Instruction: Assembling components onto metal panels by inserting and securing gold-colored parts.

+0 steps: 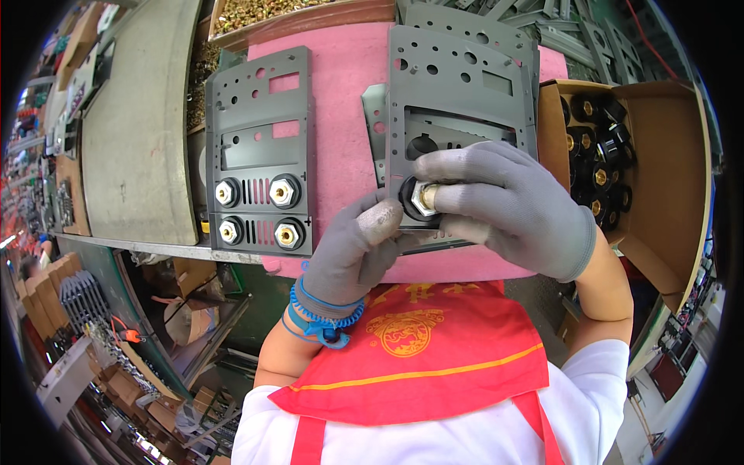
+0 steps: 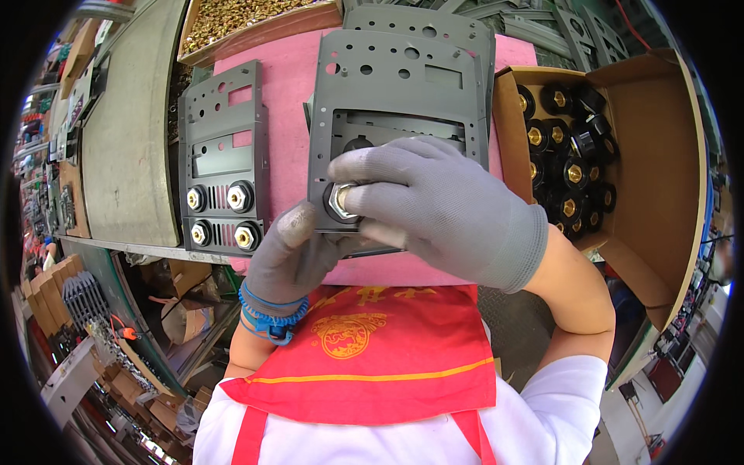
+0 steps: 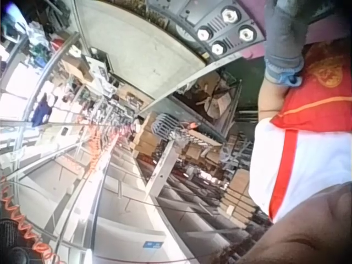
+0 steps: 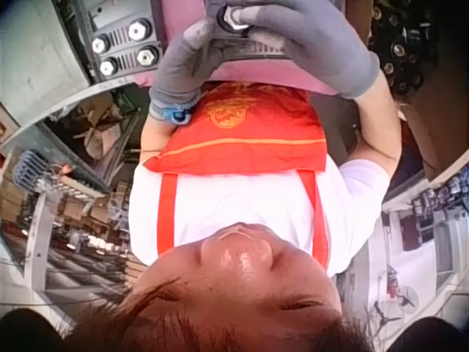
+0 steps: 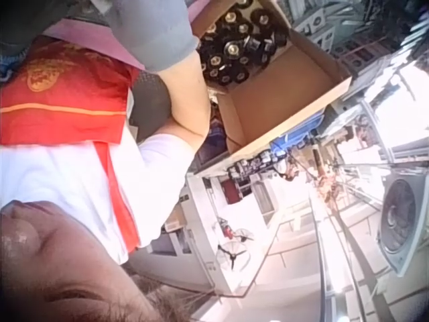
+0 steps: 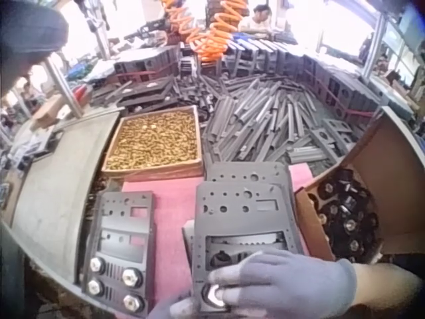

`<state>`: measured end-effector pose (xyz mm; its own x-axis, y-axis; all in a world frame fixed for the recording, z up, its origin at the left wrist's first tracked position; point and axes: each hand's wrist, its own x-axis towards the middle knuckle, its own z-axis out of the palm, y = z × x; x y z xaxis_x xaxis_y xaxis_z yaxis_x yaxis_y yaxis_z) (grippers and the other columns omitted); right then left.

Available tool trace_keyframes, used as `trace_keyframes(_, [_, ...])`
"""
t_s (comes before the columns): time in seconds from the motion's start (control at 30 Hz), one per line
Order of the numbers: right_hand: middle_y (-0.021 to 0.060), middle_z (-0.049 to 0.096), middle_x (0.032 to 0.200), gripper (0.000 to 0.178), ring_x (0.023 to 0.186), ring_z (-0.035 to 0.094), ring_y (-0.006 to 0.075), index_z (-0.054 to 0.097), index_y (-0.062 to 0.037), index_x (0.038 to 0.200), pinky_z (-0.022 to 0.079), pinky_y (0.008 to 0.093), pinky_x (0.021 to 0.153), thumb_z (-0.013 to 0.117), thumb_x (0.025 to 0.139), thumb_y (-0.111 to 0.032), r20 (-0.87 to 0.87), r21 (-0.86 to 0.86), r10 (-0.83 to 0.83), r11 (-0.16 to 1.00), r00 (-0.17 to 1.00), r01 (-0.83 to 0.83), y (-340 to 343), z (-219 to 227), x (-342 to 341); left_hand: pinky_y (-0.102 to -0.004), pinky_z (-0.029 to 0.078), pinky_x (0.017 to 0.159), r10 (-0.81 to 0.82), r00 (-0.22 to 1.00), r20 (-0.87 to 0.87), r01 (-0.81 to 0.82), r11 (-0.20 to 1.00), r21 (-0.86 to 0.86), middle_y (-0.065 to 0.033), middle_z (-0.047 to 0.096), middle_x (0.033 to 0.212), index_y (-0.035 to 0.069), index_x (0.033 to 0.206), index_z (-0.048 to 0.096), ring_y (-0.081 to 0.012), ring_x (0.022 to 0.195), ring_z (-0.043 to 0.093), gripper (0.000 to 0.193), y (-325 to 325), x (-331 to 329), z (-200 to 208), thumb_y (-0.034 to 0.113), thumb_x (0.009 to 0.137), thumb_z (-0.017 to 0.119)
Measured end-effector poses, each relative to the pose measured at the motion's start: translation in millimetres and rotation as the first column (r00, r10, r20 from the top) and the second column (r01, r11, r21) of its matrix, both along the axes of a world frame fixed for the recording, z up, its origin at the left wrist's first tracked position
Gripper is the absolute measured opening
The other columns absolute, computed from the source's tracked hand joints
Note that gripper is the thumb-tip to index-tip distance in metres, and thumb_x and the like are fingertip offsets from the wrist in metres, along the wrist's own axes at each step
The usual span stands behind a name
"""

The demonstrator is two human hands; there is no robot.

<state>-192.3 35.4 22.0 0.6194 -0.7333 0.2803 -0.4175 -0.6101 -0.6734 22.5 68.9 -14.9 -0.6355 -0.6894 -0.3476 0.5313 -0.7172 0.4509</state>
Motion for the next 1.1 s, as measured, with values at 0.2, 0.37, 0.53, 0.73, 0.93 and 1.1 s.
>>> trace_keyframes(0.2, [0.0092,0.061,0.099,0.034,0.085,0.061,0.0291,0.065,-0.0073,0.102,0.048,0.0384,0.073,0.079,0.073,-0.014,-0.010,-0.061,0.048,0.997,0.999,-0.048,-5.6,5.4,-2.1,-0.0445,0.039,0.109,-0.022,1.000,0.013,0.023,1.000,-0.019,-0.0177,0.054,0.131,-0.010,0.134,0.043,-0.0265,0.123,0.054,0.060,-1.1,-1.2,2.1,0.034,0.095,0.056])
trace_keyframes(0.37, [0.0093,0.059,0.089,0.032,0.079,0.060,0.0290,0.064,-0.0074,0.102,0.047,0.0393,0.070,0.079,0.075,-0.016,0.058,0.133,0.085,0.987,0.995,-0.092,-6.2,4.3,-8.4,-0.0443,0.039,0.109,0.014,1.000,0.020,-0.014,1.000,0.003,-0.0174,0.054,0.131,-0.010,0.134,0.044,-0.0259,0.124,0.054,0.060,0.5,-2.3,1.7,0.035,0.095,0.056])
trace_keyframes(0.53, [0.0082,0.059,0.084,0.032,0.078,0.060,0.0277,0.065,-0.0088,0.107,0.047,0.0392,0.070,0.077,0.077,-0.015,0.045,-0.022,0.036,0.999,0.998,-0.035,-8.6,-1.6,-6.4,-0.0435,0.039,0.109,0.001,0.998,0.057,-0.001,1.000,0.007,-0.0167,0.055,0.131,-0.010,0.135,0.043,-0.0255,0.123,0.054,0.063,1.6,-1.9,0.6,0.036,0.094,0.057])
trace_keyframes(0.73, [0.0074,0.061,0.088,0.022,0.084,0.060,0.0280,0.066,-0.0092,0.095,0.044,0.0389,0.077,0.072,0.080,-0.024,-0.124,-0.037,-0.098,0.995,0.987,0.095,-0.6,11.8,7.8,-0.0427,0.040,0.108,0.007,0.999,0.050,-0.008,1.000,0.013,-0.0167,0.055,0.130,-0.009,0.134,0.043,-0.0257,0.122,0.055,0.064,1.1,-4.2,2.8,0.038,0.094,0.058])
trace_keyframes(0.93, [0.0098,0.064,0.097,0.040,0.089,0.058,0.0320,0.063,-0.0078,0.073,0.041,0.0458,0.087,0.062,0.087,-0.045,-0.163,-0.115,-0.059,0.993,0.985,0.040,-1.2,14.4,-9.9,-0.0439,0.040,0.109,0.056,0.995,0.088,-0.055,0.998,-0.009,-0.0170,0.055,0.131,-0.009,0.134,0.043,-0.0260,0.122,0.055,0.064,-2.1,-5.3,6.2,0.039,0.094,0.059])
trace_keyframes(1.1, [0.0089,0.064,0.083,0.036,0.078,0.057,0.0313,0.055,-0.0074,0.066,0.044,0.0451,0.085,0.064,0.085,-0.037,-0.063,-0.124,-0.040,0.992,0.997,0.032,-0.4,13.6,-8.7,-0.0445,0.041,0.108,0.049,0.996,0.075,-0.046,0.998,-0.039,-0.0170,0.055,0.132,-0.009,0.135,0.043,-0.0264,0.123,0.054,0.063,-1.7,-2.5,2.7,0.038,0.095,0.058])
